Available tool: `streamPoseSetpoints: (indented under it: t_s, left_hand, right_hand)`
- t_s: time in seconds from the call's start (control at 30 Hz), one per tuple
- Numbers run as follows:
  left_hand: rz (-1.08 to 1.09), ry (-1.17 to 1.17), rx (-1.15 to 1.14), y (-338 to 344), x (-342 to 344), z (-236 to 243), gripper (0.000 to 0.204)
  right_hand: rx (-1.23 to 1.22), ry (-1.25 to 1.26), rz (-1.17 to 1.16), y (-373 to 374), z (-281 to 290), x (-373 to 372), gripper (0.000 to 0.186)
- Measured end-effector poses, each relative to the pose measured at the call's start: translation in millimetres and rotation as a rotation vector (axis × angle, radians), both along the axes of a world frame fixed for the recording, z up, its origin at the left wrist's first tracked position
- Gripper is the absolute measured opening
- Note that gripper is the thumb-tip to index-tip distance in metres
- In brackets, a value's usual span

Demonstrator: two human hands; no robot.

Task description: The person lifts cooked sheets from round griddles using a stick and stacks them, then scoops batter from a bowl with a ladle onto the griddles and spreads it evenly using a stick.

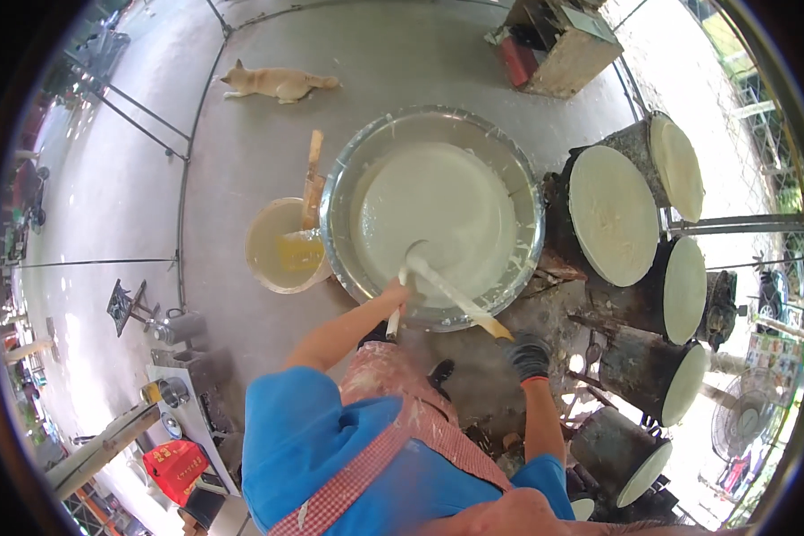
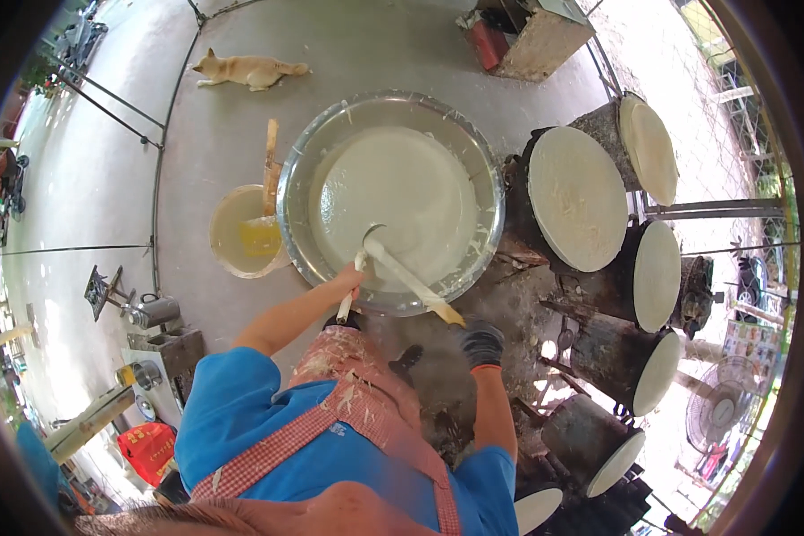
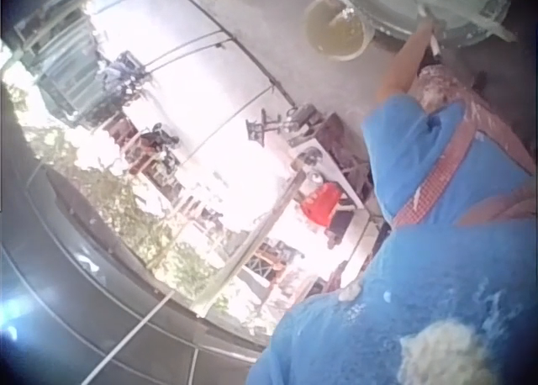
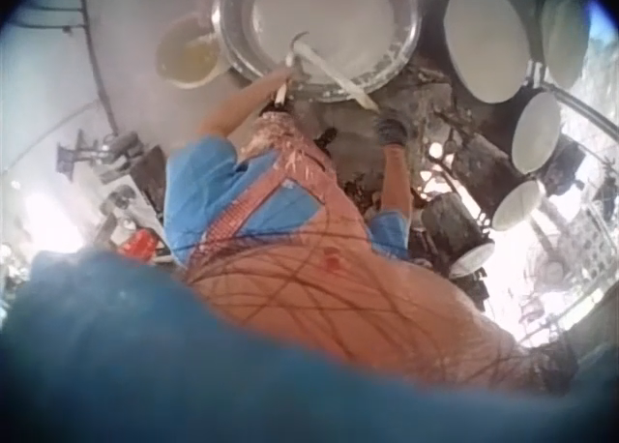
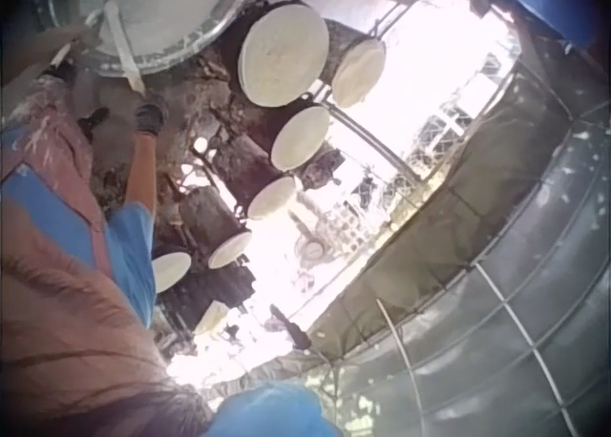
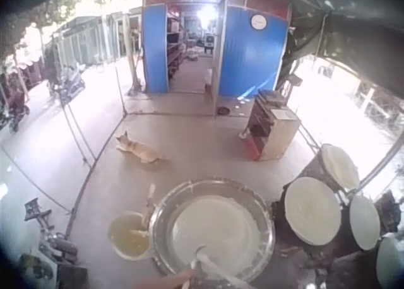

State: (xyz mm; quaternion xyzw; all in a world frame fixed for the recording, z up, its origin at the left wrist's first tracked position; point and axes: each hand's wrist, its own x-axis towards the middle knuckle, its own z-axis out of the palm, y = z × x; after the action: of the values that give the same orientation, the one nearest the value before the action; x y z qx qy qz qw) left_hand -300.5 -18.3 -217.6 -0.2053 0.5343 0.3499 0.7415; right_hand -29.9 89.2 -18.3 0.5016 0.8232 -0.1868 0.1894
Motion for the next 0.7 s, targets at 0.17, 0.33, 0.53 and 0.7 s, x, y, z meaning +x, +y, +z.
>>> streamPoseSetpoints:
  t_s: [0.17,0.33,0.53,0.7]
  left_hand:
    - [0.165,-0.330,-0.067,17.3,3.5,5.2,0.015]
    - [0.206,-0.560,0.087,26.9,-12.2,133.9,0.013]
    - [-0.156,0.045,0.792,31.5,-15.8,424.1,0.027]
    - [-0.280,0.556,1.091,30.9,-22.6,528.1,0.030]
  right_hand:
    - [0.016,-0.024,-0.317,-63.4,-68.8,39.9,0.040]
    - [0.089,0.130,-0.393,-106.6,11.8,25.9,0.043]
    - [0.508,0.493,-0.545,-82.3,106.2,20.4,0.039]
    - [0.739,1.110,-0.445,-38.6,156.3,23.6,0.022]
